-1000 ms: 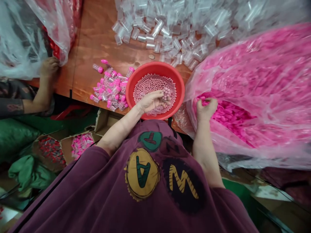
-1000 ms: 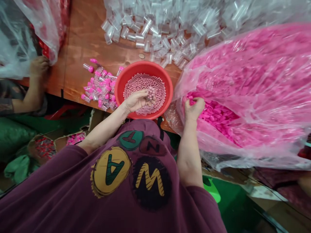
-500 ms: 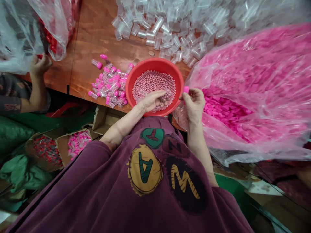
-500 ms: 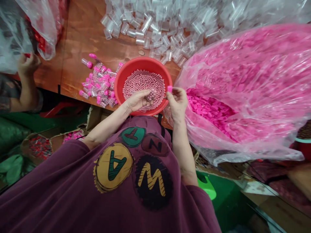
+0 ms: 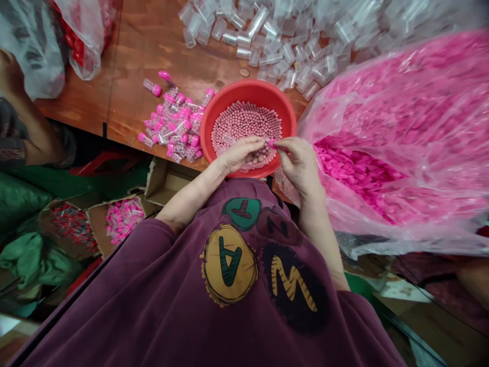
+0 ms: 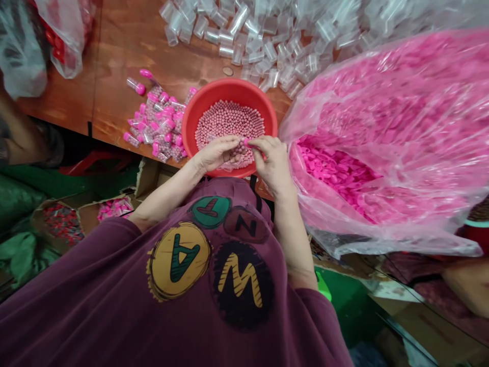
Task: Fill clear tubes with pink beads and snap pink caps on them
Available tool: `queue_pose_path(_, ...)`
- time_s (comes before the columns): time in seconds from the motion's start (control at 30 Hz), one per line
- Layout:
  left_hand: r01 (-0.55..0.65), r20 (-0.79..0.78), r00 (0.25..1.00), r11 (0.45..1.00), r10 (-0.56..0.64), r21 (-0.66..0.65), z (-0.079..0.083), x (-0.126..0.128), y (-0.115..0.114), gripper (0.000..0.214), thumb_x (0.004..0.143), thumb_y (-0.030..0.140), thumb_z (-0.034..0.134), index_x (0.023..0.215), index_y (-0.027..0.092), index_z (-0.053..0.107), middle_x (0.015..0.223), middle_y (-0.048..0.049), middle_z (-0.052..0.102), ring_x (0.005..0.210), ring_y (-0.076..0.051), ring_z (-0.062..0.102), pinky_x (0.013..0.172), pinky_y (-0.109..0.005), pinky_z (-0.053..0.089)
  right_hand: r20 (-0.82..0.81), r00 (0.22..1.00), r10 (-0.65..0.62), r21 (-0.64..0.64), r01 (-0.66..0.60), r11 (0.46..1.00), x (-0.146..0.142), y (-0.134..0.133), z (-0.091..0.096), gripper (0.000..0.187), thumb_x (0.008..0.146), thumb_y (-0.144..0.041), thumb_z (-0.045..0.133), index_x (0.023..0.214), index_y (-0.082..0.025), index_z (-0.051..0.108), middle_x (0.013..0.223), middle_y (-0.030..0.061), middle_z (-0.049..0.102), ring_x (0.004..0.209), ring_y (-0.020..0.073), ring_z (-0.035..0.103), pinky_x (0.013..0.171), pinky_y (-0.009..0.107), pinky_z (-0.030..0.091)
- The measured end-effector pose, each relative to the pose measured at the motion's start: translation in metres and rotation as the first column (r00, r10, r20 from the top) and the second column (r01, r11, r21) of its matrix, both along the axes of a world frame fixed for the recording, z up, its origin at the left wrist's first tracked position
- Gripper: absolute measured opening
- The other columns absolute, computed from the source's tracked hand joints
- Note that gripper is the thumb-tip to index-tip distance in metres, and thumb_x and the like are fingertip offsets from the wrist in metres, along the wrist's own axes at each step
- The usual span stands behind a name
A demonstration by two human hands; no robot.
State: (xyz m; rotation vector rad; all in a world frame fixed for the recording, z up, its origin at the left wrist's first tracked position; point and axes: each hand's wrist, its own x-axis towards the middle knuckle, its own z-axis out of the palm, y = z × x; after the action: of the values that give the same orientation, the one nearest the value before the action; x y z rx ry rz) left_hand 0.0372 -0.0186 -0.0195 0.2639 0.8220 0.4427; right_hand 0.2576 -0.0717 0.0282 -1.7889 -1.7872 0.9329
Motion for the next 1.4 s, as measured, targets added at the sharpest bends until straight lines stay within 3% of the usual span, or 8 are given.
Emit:
queue_pose_path(0.17, -0.023, -0.037, 0.999, 1.000, 0.022, -0.020, -0.007, -0.003, -0.004, 0.013, 0.117, 0.029, 0.078, 0.116, 0.019, 0.086, 0.107, -0.0077, 0.087, 0.090, -0.019, 0.080, 0.094, -0.038, 0.068, 0.213, 0.977, -0.015, 0.028, 0.010, 1.000, 0.001, 0.000, -0.006, 0.027, 0.113, -0.027, 0.069, 0.133, -0.031, 0.086, 0.139, 0.0118, 0.087, 0.129, 0.0370, 0.074, 0.124, 0.067, 0.053)
queue_pose_path(0.27, -0.035, -0.048, 0.998, 0.998, 0.033, -0.045, -0.009, -0.004, -0.005, 0.011, 0.116, 0.027, 0.078, 0.118, 0.019, 0.086, 0.111, -0.0082, 0.089, 0.090, -0.017, 0.082, 0.090, -0.034, 0.068, 0.041, 0.982, -0.182, 0.076, 0.179, 0.981, -0.010, -0.003, -0.015, 0.030, 0.117, -0.041, 0.067, 0.138, -0.030, 0.085, 0.134, 0.0106, 0.087, 0.123, 0.0334, 0.079, 0.117, 0.061, 0.062)
queue_pose_path(0.37, -0.056, -0.019, 0.998, 0.997, 0.056, -0.050, -0.007, -0.004, -0.007, 0.010, 0.113, 0.025, 0.083, 0.120, 0.020, 0.087, 0.115, -0.0072, 0.090, 0.088, -0.014, 0.082, 0.086, -0.029, 0.065, -0.176, 0.935, -0.308, 0.007, 0.314, 0.949, -0.024, -0.005, -0.021, 0.044, 0.117, -0.067, 0.070, 0.138, -0.031, 0.084, 0.130, 0.0079, 0.089, 0.116, 0.0294, 0.082, 0.109, 0.054, 0.069)
queue_pose_path(0.5, -0.081, 0.019, 0.996, 0.996, 0.082, -0.045, -0.004, -0.004, -0.010, 0.008, 0.109, 0.024, 0.088, 0.116, 0.020, 0.087, 0.109, -0.0049, 0.089, 0.089, -0.013, 0.080, 0.093, -0.029, 0.065, -0.240, 0.917, -0.319, -0.033, 0.321, 0.946, -0.037, -0.007, -0.027, 0.054, 0.112, -0.080, 0.073, 0.130, -0.031, 0.087, 0.123, 0.0068, 0.089, 0.111, 0.0274, 0.083, 0.106, 0.051, 0.071)
queue_pose_path(0.9, -0.120, 0.014, 0.993, 0.991, 0.121, -0.061, 0.005, -0.001, -0.021, 0.013, 0.113, 0.027, 0.086, 0.104, 0.018, 0.082, 0.094, -0.0018, 0.080, 0.078, -0.011, 0.071, 0.081, -0.027, 0.057, -0.150, 0.960, -0.236, 0.105, 0.252, 0.962, -0.046, -0.014, -0.025, 0.041, 0.119, -0.064, 0.065, 0.122, -0.031, 0.088, 0.118, 0.0090, 0.085, 0.115, 0.0294, 0.082, 0.111, 0.054, 0.069)
queue_pose_path(1.07, -0.172, -0.056, 0.984, 0.985, 0.171, -0.028, 0.009, 0.006, -0.029, 0.010, 0.117, 0.024, 0.079, 0.109, 0.018, 0.082, 0.093, -0.0010, 0.078, 0.079, -0.011, 0.072, 0.083, -0.028, 0.058, -0.123, 0.934, -0.334, 0.047, 0.342, 0.939, -0.052, -0.019, -0.030, 0.045, 0.118, -0.066, 0.065, 0.122, -0.028, 0.088, 0.108, 0.0079, 0.082, 0.104, 0.0264, 0.080, 0.103, 0.049, 0.071)
queue_pose_path(1.3, -0.205, -0.192, 0.957, 0.976, 0.216, 0.075, 0.014, 0.009, -0.036, 0.009, 0.114, 0.022, 0.082, 0.123, 0.020, 0.082, 0.095, 0.0010, 0.078, 0.082, -0.010, 0.077, 0.090, -0.026, 0.065, -0.278, 0.845, -0.457, -0.093, 0.450, 0.888, -0.061, -0.025, -0.045, 0.048, 0.112, -0.070, 0.071, 0.125, -0.027, 0.088, 0.110, 0.0066, 0.083, 0.104, 0.0257, 0.082, 0.104, 0.049, 0.073)
queue_pose_path(1.4, -0.214, -0.226, 0.947, 0.973, 0.229, 0.086, 0.017, 0.008, -0.036, 0.012, 0.114, 0.022, 0.083, 0.126, 0.021, 0.082, 0.095, 0.0021, 0.078, 0.078, -0.007, 0.074, 0.085, -0.023, 0.063, -0.251, 0.871, -0.423, -0.036, 0.428, 0.903, -0.065, -0.028, -0.042, 0.043, 0.116, -0.065, 0.067, 0.126, -0.028, 0.087, 0.113, 0.0084, 0.083, 0.111, 0.0278, 0.082, 0.109, 0.052, 0.072)
